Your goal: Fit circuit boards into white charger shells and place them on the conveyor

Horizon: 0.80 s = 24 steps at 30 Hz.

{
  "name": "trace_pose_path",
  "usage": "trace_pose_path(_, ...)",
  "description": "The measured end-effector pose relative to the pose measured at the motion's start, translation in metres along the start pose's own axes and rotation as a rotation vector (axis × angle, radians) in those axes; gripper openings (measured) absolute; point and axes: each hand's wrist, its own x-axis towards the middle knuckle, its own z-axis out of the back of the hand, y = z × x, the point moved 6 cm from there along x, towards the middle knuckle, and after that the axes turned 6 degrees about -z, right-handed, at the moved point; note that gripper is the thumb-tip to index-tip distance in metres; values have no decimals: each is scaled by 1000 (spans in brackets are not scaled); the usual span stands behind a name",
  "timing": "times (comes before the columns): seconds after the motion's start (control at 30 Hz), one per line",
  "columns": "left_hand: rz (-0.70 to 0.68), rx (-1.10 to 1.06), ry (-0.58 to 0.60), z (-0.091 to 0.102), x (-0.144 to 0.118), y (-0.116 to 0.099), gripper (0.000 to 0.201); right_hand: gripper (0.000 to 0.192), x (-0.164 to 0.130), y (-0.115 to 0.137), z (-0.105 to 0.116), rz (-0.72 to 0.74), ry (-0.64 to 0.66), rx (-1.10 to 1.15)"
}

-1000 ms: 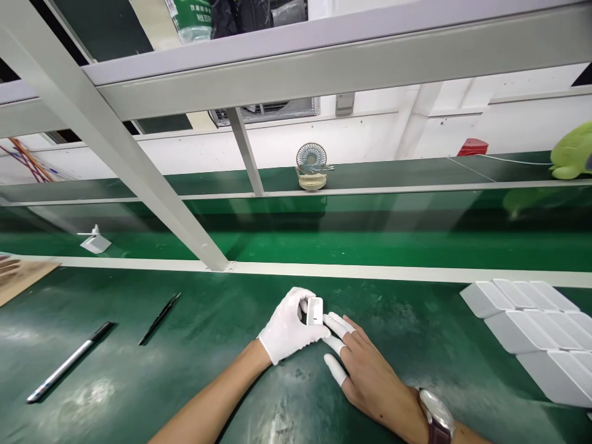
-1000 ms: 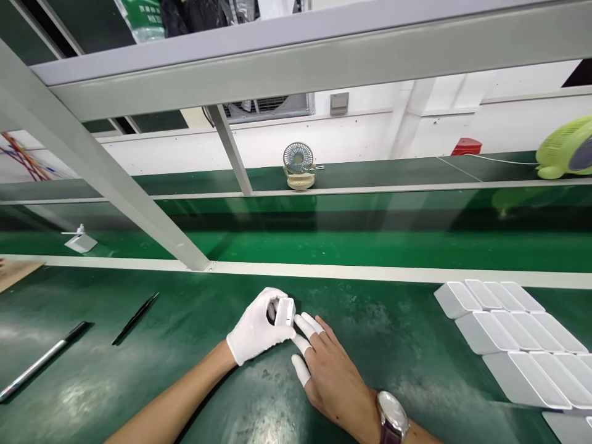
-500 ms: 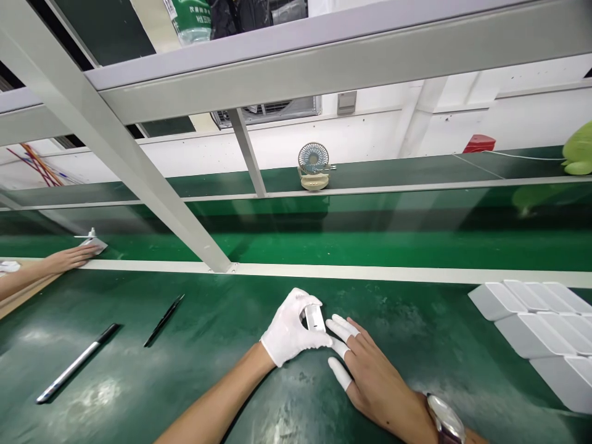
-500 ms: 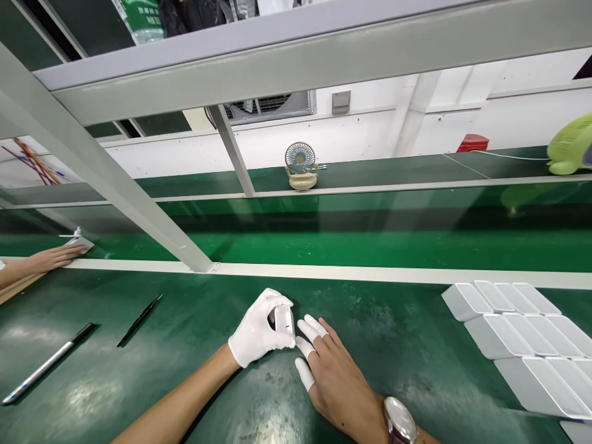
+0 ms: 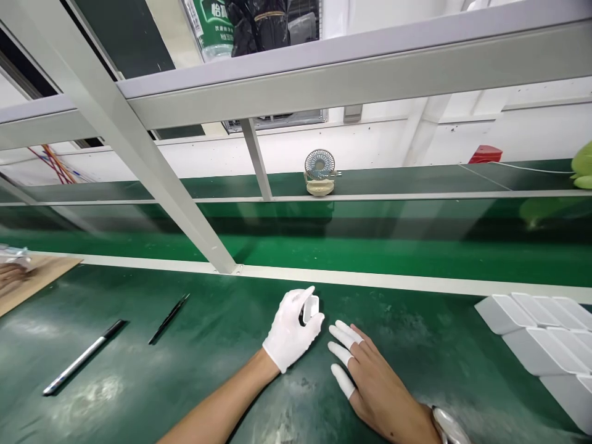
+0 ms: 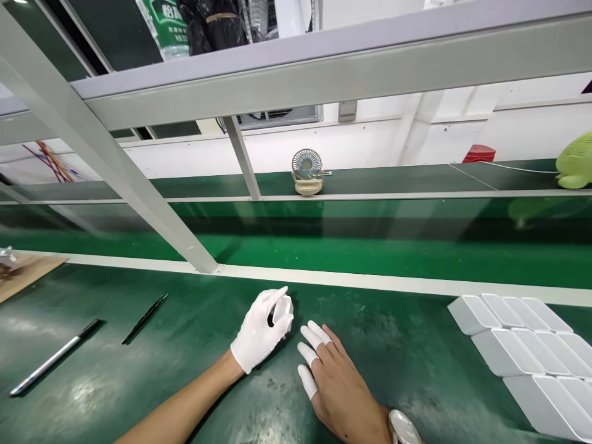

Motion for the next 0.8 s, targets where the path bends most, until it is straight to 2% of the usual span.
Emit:
trace_pose_path(0.2, 16, 18, -66, 5, 0, 0, 49, 23, -1, 1, -4, 34, 10, -39)
trace_pose_path(0.43, 12, 4, -77, 5, -1, 1, 45, 25, 0, -1, -4, 61, 2, -39)
trace_pose_path(0.5, 6, 21, -146, 10, -3, -1, 45, 27, 0, -1, -5, 63, 2, -42)
trace_pose_path(0.57, -64, 70, -264, 21, -7, -10, 43, 23, 1, -2, -6, 56, -3, -41)
trace_pose_path(0.63, -229, 90, -340, 28, -14, -28, 35, 15, -1, -4, -6, 47, -10, -18)
trace_pose_path(0.67, -330, 82, -317, 28, -18, -39, 26, 13, -2, -5, -7, 41, -12, -1)
trace_pose_path(0.7, -427, 68, -237, 23, -21, -49, 15, 13, -3, -6, -7, 35, -16, 19)
trace_pose_path(0.73, -510, 56, -113, 14, -24, -58, 8, 12, -5, -8, -8, 32, -15, 41)
trace_pose_path(0.8, -624, 65, 183, -8, -31, -71, 19, 10, -8, -11, -11, 30, 6, 93)
